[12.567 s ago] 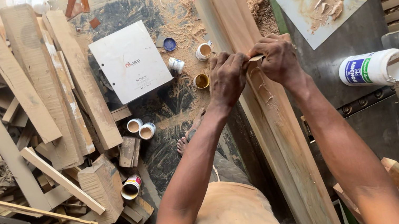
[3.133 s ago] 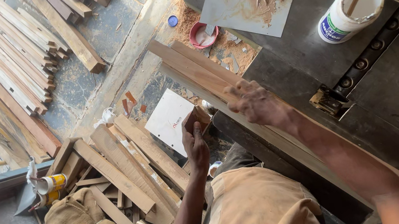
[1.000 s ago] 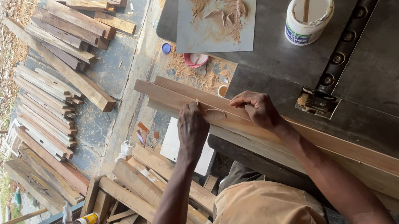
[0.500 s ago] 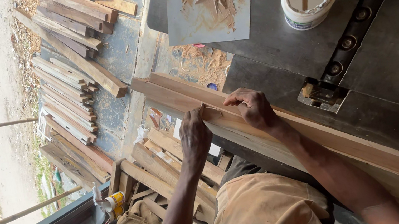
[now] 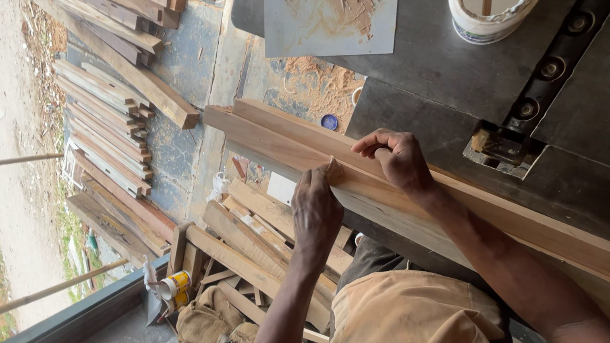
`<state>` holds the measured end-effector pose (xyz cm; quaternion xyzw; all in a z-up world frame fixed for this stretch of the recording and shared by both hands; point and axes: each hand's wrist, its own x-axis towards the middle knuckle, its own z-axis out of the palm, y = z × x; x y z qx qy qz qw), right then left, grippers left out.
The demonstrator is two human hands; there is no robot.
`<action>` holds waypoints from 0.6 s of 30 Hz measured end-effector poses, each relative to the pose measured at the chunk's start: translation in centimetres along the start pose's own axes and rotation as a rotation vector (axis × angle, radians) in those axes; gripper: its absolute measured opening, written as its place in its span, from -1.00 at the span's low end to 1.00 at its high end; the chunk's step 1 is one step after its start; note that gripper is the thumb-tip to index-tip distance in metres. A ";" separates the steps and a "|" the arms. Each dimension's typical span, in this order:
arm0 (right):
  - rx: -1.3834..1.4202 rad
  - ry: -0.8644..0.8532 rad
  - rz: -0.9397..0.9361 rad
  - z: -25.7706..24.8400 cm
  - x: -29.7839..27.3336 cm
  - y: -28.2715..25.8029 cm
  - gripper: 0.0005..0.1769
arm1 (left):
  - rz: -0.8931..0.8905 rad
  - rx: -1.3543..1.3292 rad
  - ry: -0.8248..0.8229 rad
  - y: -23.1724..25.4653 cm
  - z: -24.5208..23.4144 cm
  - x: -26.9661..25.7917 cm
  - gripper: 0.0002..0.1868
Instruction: The person sands a long wooden plank on a workbench using a small sanding block. They flip the plank to sand different sides and edges. Later, they mix a substance on a metal sheet with a stick and apply it to the wood with the sanding block.
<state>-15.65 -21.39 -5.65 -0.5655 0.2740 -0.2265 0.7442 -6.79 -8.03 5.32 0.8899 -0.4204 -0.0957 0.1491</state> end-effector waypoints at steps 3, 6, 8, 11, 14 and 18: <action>0.027 -0.003 0.027 -0.1 0.0 0.0 -0.60 | -0.003 0.018 -0.030 0.2 0.7 -0.4 -0.54; 0.085 -0.006 0.102 -0.2 -0.2 -0.3 -0.59 | -0.005 0.015 -0.063 0.1 1.2 -0.9 -0.54; 0.136 -0.006 0.150 -0.6 -0.2 -0.5 -0.58 | 0.002 0.008 -0.069 0.3 1.8 -1.3 -0.52; 0.266 0.023 0.199 -0.7 -0.1 -0.2 -0.56 | -0.067 -0.019 -0.233 1.4 2.2 -2.3 -0.61; 0.320 0.023 0.183 -1.2 0.1 0.3 -0.59 | -0.041 -0.147 -0.073 2.2 1.3 -3.4 -0.54; 0.452 0.027 0.164 -1.8 0.0 0.4 -0.58 | -0.171 -0.478 0.015 0.7 -0.9 -4.8 -0.59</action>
